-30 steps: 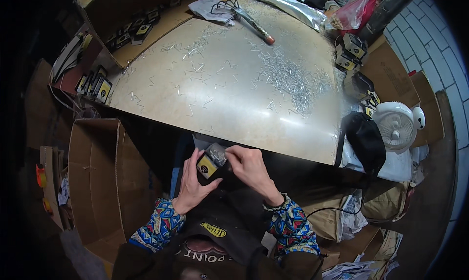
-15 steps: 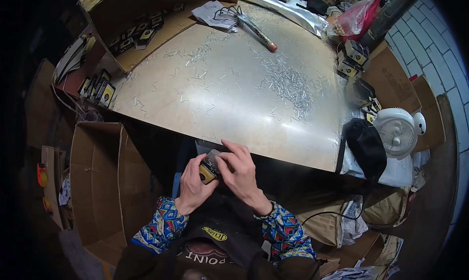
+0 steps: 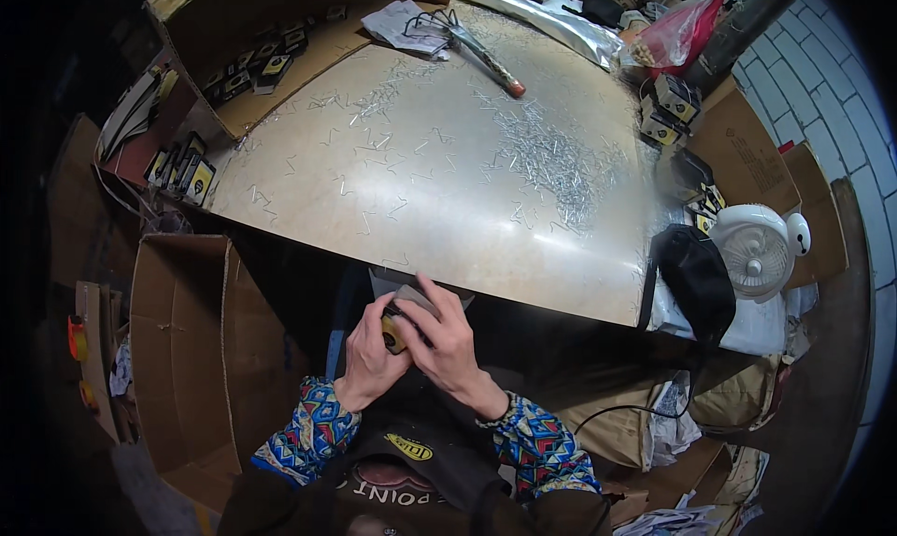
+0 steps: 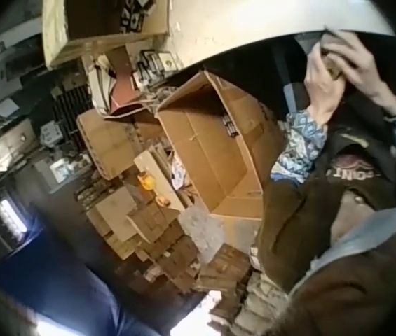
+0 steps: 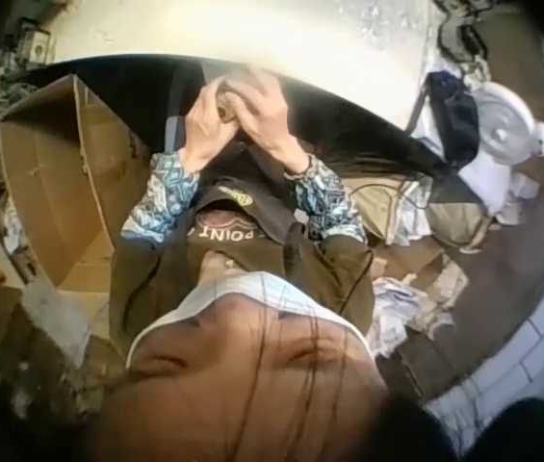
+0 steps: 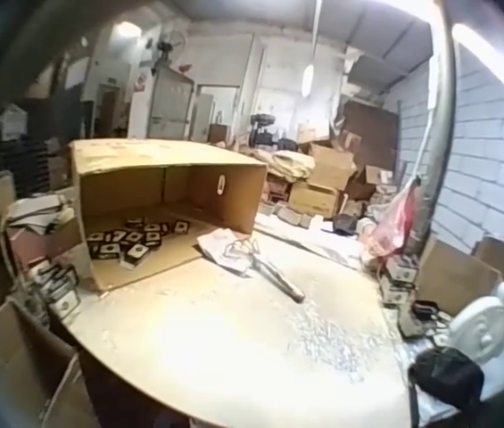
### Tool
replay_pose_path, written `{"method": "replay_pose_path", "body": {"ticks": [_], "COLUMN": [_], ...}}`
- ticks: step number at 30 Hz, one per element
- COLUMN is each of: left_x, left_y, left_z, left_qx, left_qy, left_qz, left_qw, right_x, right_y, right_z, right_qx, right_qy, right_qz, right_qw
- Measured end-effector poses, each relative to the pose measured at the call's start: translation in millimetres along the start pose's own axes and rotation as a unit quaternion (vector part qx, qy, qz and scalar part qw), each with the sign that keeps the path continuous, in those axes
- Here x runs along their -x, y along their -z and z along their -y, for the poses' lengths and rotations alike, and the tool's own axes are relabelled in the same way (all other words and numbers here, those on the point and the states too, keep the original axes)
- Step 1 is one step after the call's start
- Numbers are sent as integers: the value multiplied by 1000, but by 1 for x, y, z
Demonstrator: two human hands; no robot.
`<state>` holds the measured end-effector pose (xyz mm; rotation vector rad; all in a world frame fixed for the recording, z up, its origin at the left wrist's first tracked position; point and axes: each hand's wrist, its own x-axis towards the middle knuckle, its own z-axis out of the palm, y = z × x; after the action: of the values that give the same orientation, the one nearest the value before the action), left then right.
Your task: Packaging small industrial components into individual boxes and placing them into larger shipping cartons.
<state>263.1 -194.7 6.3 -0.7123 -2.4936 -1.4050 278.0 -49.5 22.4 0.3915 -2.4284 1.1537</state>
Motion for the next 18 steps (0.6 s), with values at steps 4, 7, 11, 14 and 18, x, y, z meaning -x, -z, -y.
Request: {"method": "replay_pose_path", "body": {"ticks": [4,7,11,14,18], "left_x": [0,1,-3,-3,-5], "left_y": [7,7,12,7,8], "left_z": [1,4,5,4,5], "left_qx": [-8,75,174,159,99], "left_qy": [26,146,159,141,114], "left_qz": [17,9,64,74,57], "left_qw": [999,986,970,974,987], "right_x": [-3,4,7,7,1], "right_y": [2,14,18,3,0], "right_z": [6,-9,-5,3,10], "right_qx": [-68,-143,-254,-380,-64], "right_qy": [-121,-118,-176,-302,-205], "right_qz": [-74,-73,29,-80,-73], "right_qw": [988,980,951,870,974]}}
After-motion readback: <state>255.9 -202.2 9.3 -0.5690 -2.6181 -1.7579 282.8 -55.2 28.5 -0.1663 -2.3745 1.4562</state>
